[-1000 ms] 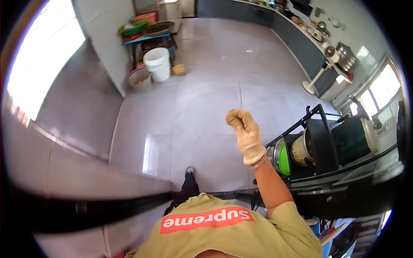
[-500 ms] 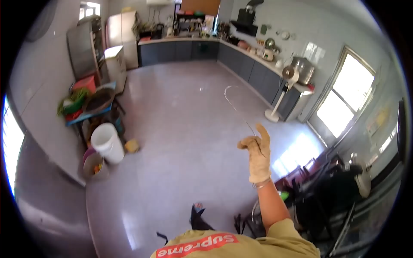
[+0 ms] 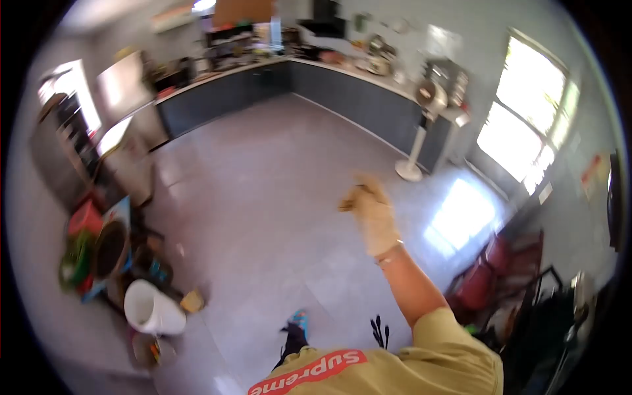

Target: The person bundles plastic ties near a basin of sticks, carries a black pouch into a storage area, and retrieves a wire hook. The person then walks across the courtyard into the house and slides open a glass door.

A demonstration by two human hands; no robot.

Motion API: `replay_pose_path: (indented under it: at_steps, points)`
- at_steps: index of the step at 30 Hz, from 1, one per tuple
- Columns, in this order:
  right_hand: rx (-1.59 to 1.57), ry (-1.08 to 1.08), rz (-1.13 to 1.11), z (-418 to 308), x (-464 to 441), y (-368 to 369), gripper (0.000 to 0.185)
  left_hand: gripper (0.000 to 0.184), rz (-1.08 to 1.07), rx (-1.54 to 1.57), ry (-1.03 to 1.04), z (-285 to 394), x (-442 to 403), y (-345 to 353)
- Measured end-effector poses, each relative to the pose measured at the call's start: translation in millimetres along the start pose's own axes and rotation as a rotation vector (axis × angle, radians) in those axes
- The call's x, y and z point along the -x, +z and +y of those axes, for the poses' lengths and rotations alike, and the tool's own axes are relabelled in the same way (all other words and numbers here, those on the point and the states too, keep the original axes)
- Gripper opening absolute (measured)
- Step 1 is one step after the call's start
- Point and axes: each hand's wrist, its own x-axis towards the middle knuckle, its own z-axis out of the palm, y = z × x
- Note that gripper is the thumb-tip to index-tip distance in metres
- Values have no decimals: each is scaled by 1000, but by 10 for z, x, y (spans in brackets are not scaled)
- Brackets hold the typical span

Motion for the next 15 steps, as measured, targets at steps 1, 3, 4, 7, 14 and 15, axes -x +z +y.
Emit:
replay_pose_path:
  at_steps: [1,3,4,7,14,15]
  points:
    - [13,76,-2,141,-121,-5,27,57,-11,0,-5,239,-195,9]
    - [-20,219,-76,608,-242,-101,28,58,-71,-34,50,845,-611,150]
    - [26,260,-137,825,-270,-180,28,58,-125,-50,88,1166,-824,310]
    - [-90,353,11,989,-168,-374,26,59,-382,-119,285,2165,-1380,950]
    - [366,532,406,266,271,-942,28,54,-1310,-252,528,3982,-128,3385]
    - [391,531,440,273,385,-932,28,53,-1506,-246,527,4004,-44,3586]
